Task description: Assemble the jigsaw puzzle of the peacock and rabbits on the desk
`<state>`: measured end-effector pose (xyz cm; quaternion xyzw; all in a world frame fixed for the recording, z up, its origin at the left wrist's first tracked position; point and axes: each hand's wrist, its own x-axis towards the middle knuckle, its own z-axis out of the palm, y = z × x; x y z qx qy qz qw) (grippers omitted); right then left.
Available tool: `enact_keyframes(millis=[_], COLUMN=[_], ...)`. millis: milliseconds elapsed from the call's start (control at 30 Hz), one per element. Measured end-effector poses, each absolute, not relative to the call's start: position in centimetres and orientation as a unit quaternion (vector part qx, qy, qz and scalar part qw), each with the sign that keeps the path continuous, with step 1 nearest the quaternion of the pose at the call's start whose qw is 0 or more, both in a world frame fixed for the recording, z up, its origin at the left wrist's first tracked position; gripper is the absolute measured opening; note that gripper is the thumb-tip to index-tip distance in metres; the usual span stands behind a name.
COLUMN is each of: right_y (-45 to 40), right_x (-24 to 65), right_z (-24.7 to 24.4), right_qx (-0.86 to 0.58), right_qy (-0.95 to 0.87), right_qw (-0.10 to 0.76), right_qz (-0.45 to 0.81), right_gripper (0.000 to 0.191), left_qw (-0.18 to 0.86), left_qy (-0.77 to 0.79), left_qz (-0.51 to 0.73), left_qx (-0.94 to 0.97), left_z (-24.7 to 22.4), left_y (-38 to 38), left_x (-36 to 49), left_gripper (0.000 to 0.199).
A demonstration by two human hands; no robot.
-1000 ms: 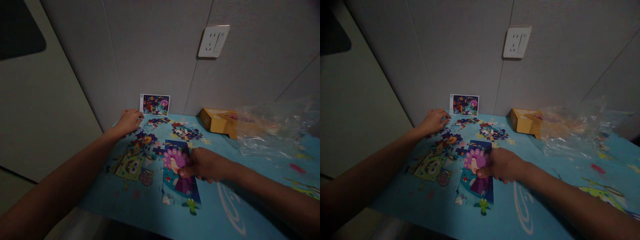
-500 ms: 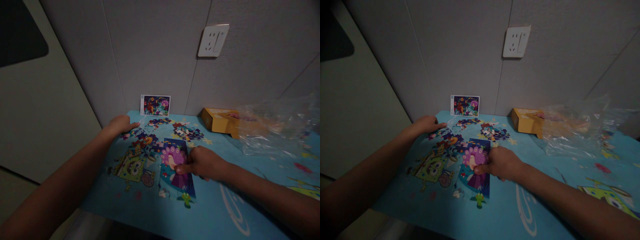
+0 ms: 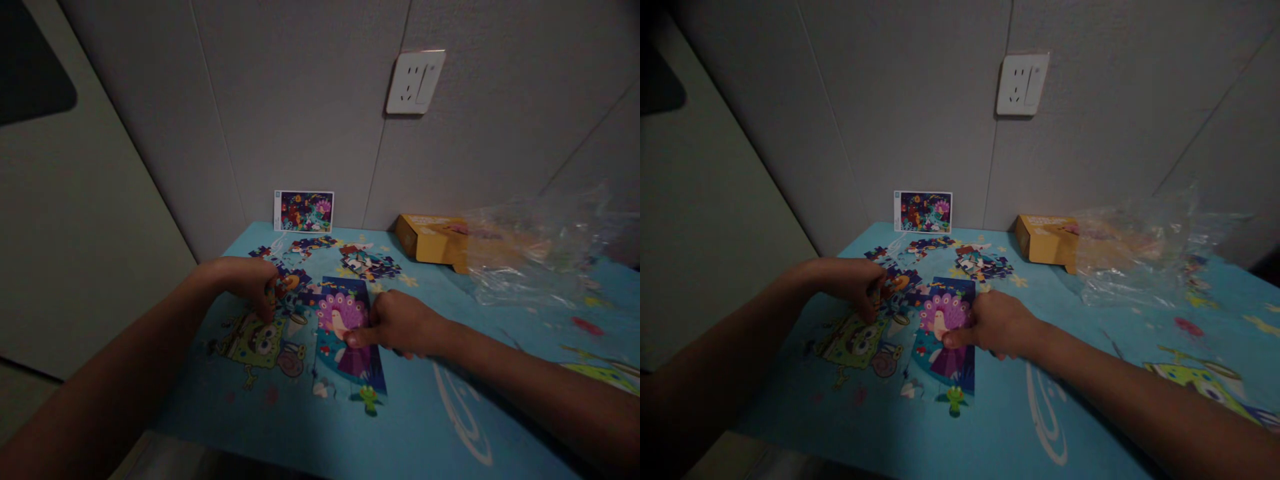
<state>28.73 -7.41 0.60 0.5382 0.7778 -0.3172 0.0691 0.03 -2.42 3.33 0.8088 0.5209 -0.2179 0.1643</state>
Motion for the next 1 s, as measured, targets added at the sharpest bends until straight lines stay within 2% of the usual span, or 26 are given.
enact_keyframes(millis=[133,333,500,633,833,1000], right_y=[-7.5,-7.5,-7.4,-7.3,-7.1,-7.1], right_x=[28.7,28.8,28.7,28.7,28.7,28.4], right_z=[0.7,0.6,0.6,0.3,-0.3,-0.9], right_qx=[0.540,0.546,0.547,0.553,0.546,0.571], right_qy=[0.780,0.778,0.779,0.777,0.800,0.806], right_qw=[0.063,0.058,0.046,0.044,-0.001,-0.031], right_qz=[-0.310,-0.305,-0.304,-0.297,-0.249,-0.152], right_gripper=[0.063,0.064,0.062,0.061,0.067,0.066], left_qw=[0.187,0.222,0.208,0.170,0.120,0.162], left_qy=[0.506,0.473,0.434,0.429,0.463,0.432], left_qz=[-0.209,-0.186,-0.167,-0.139,0.069,0.222], left_qx=[0.816,0.832,0.860,0.876,0.876,0.859], left_z=[3.6,3.6,3.0,2.2,1.5,0.1], left_y=[-2.4,-2.4,-2.1,-1.2,-0.7,-1.5], left_x=[0.3,0.5,0.3,0.3,1.6,3.6], left_gripper=[0.040,0.017,0.016,0.022,0.031,0.038])
